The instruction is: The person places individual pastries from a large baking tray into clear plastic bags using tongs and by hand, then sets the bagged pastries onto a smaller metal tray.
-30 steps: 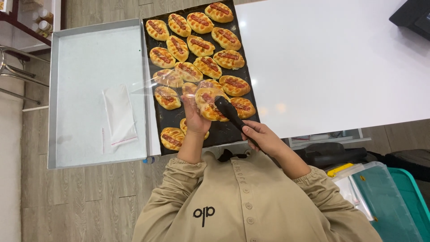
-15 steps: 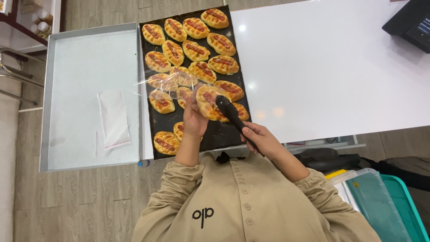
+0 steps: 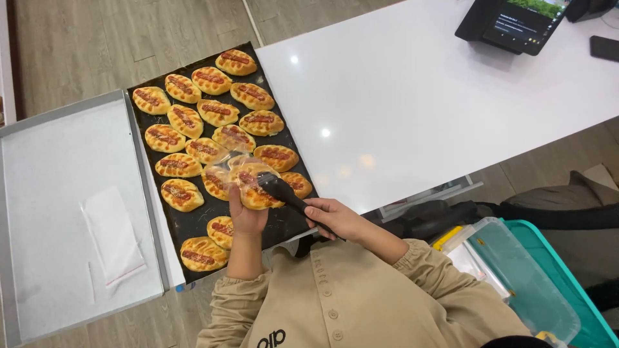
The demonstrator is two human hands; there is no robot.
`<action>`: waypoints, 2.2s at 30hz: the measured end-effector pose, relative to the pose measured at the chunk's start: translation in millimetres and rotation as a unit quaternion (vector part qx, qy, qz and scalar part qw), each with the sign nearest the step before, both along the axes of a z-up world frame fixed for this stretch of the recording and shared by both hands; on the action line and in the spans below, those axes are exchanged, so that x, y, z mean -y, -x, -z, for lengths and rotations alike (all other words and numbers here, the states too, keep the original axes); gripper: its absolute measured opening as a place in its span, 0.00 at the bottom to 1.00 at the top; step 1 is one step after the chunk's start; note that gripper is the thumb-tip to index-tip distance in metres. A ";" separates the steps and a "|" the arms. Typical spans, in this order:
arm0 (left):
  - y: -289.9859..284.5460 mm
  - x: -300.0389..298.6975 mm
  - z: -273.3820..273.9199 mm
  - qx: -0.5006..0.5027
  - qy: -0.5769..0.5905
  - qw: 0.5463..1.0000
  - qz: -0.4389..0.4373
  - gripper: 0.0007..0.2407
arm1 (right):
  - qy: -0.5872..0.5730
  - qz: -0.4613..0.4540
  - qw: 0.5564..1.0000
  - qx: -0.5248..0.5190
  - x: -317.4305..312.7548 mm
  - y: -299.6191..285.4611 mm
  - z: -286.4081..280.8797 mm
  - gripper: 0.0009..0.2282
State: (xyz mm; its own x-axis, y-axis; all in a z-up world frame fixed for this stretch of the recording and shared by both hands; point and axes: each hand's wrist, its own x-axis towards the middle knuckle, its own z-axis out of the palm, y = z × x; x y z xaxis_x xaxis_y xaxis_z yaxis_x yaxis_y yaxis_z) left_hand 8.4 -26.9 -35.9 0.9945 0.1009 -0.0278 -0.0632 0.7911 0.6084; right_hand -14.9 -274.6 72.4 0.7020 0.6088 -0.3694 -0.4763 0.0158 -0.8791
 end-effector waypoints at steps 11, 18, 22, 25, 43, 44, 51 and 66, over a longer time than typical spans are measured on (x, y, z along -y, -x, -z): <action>23.2 1.6 -52.4 0.052 0.070 0.996 -0.012 0.37 | 0.016 -0.037 0.999 0.014 -2.2 -2.9 7.5 0.23; 12.4 -63.4 -48.1 0.053 0.019 0.998 0.002 0.30 | 0.039 -0.042 0.997 0.059 -54.6 11.6 0.9 0.21; 10.5 -86.7 1.1 0.026 -0.006 0.999 -0.038 0.24 | 0.043 0.013 0.997 0.065 -98.4 27.2 -2.2 0.20; 17.1 -96.1 -5.4 0.043 0.004 0.999 -0.032 0.24 | 0.046 0.028 0.996 0.064 -115.4 34.3 24.8 0.20; -1.0 -120.8 -61.8 0.010 0.006 0.990 0.138 0.27 | 0.099 0.106 0.987 0.072 -136.9 43.9 7.1 0.24; -1.1 -113.2 -54.9 0.010 0.004 0.990 0.143 0.27 | 0.098 0.111 0.986 0.072 -135.4 43.5 3.4 0.24; 9.6 -75.8 -31.9 -0.027 0.027 0.994 0.104 0.26 | 0.101 0.118 0.986 0.053 -126.7 32.8 0.1 0.26; 28.4 -84.9 -31.4 0.026 -0.074 0.991 0.112 0.31 | 0.037 0.084 0.995 0.050 -106.5 6.0 43.6 0.18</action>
State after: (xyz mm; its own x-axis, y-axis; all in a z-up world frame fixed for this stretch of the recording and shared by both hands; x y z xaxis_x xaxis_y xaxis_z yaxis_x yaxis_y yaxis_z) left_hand -20.0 57.9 -4.5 0.9920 -0.1239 0.0226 0.0698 0.6905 0.7200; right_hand -20.9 -168.1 28.8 0.8270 0.4533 -0.3326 -0.3832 0.0216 -0.9234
